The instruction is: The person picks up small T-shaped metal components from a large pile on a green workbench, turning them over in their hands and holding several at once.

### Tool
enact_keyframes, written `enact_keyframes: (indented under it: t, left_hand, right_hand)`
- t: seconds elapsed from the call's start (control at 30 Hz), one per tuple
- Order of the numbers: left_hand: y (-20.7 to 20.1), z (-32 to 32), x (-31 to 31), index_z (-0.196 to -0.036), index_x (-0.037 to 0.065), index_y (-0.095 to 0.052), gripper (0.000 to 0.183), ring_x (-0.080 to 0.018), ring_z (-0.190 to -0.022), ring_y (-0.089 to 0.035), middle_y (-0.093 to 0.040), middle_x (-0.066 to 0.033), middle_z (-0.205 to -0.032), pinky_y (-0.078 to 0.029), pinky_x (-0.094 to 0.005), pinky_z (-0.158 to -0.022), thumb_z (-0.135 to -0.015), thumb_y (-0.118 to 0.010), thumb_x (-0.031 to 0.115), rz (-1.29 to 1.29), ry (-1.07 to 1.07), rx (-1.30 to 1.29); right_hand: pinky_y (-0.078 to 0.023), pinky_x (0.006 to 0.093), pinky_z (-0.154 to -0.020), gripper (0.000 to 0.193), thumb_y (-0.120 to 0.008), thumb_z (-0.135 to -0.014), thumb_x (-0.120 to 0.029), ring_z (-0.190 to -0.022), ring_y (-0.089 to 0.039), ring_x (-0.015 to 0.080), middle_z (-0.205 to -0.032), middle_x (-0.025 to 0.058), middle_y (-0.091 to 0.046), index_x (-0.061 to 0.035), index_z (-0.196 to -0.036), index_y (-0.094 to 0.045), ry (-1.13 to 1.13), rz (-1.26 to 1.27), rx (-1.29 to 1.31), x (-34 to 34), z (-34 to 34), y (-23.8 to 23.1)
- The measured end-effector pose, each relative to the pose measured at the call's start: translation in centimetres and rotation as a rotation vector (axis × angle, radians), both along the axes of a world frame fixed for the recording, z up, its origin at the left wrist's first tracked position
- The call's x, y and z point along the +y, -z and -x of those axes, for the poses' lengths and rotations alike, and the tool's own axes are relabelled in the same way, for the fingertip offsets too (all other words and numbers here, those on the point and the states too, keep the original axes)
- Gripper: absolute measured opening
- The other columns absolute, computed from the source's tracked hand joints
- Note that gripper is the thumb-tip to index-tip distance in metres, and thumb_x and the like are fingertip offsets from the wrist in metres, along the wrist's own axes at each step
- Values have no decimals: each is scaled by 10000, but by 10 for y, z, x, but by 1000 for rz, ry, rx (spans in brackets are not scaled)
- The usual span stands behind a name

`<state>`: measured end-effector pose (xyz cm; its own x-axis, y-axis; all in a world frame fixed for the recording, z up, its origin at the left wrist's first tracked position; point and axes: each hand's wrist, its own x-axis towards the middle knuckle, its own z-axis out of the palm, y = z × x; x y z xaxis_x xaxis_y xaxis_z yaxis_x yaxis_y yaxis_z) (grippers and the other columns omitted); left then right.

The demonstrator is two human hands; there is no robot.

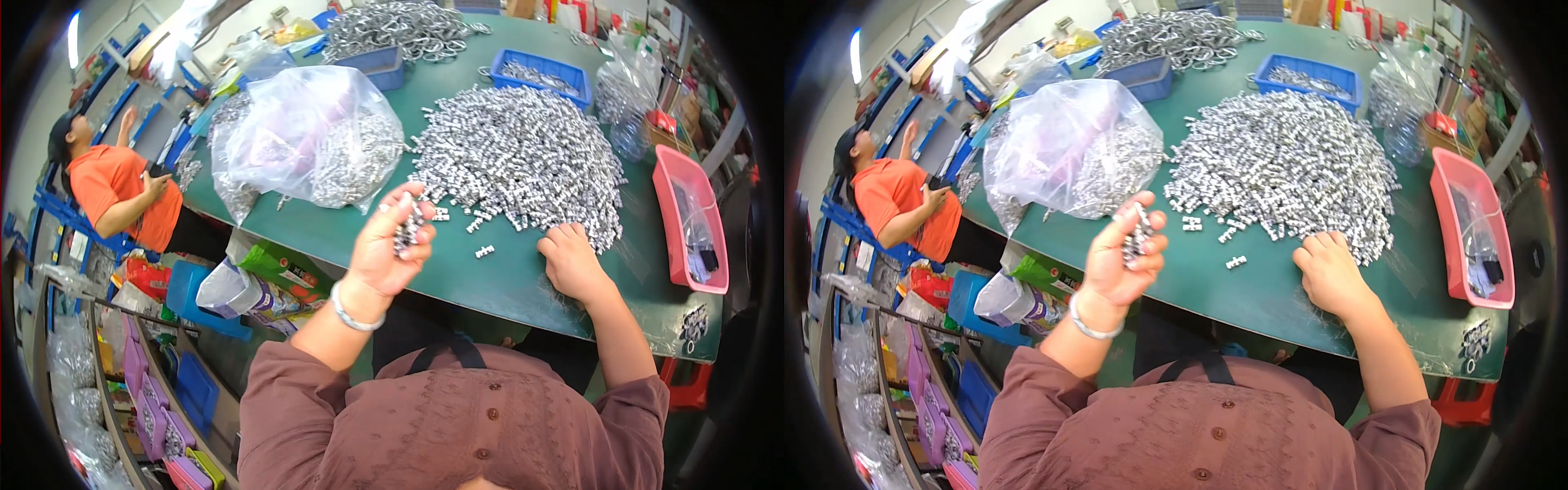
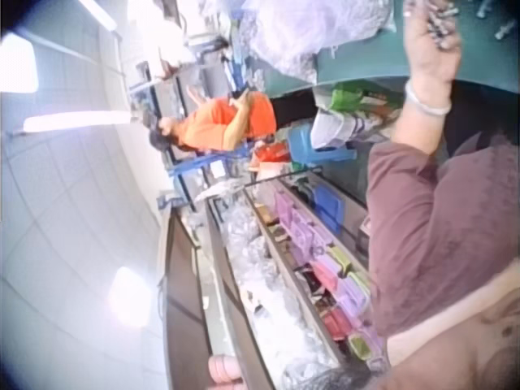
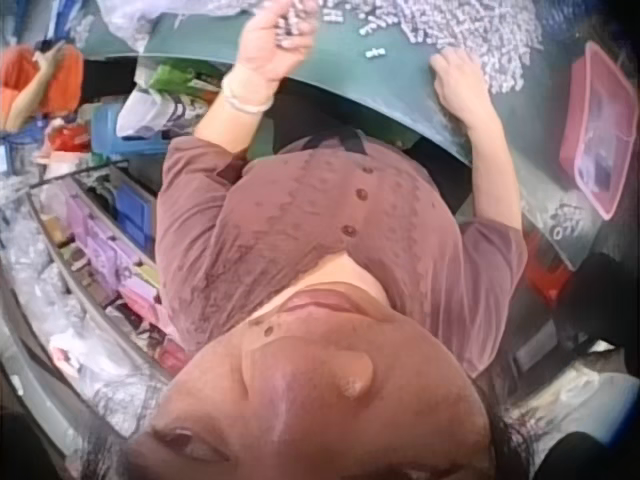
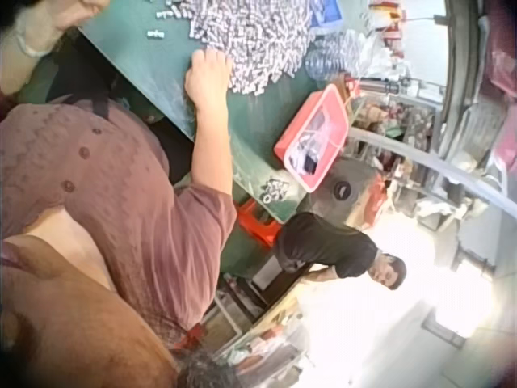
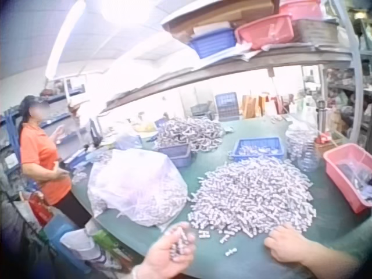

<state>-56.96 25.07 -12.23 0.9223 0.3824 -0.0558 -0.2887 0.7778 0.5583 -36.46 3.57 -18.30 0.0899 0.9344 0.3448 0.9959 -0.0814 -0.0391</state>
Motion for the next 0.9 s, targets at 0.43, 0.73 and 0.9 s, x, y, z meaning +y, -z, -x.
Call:
enact_keyframes:
  t: [0.43,0.73,0.9]
  left_hand:
    - [-103,80,204,-869,86,-519,77,-129,-542,-510,-537,-63,-702,-342,-206,-367,-823,-554,136,-434,-804,333]
    - [-52,34,256,-1222,38,-424,464,-324,-1087,-447,-444,-149,-1236,-381,-504,-825,-862,-497,322,-383,-507,357]
    - [-70,15,215,-1279,20,-401,530,-260,-1235,-343,-429,-144,-1297,-251,-441,-1006,-884,-476,366,-699,-501,598]
  right_hand:
    - [-359,402,-756,300,-517,-634,40,-812,-457,318,-845,145,-466,-19,-928,-531,-9,-261,-23,0,23,8]
    - [-368,407,-742,193,-521,-684,64,-827,-457,334,-869,149,-482,-2,-865,-512,21,-314,24,-9,33,12]
    - [-384,381,-695,151,-532,-717,49,-777,-467,325,-829,150,-480,-5,-857,-512,89,-388,108,-26,40,13]
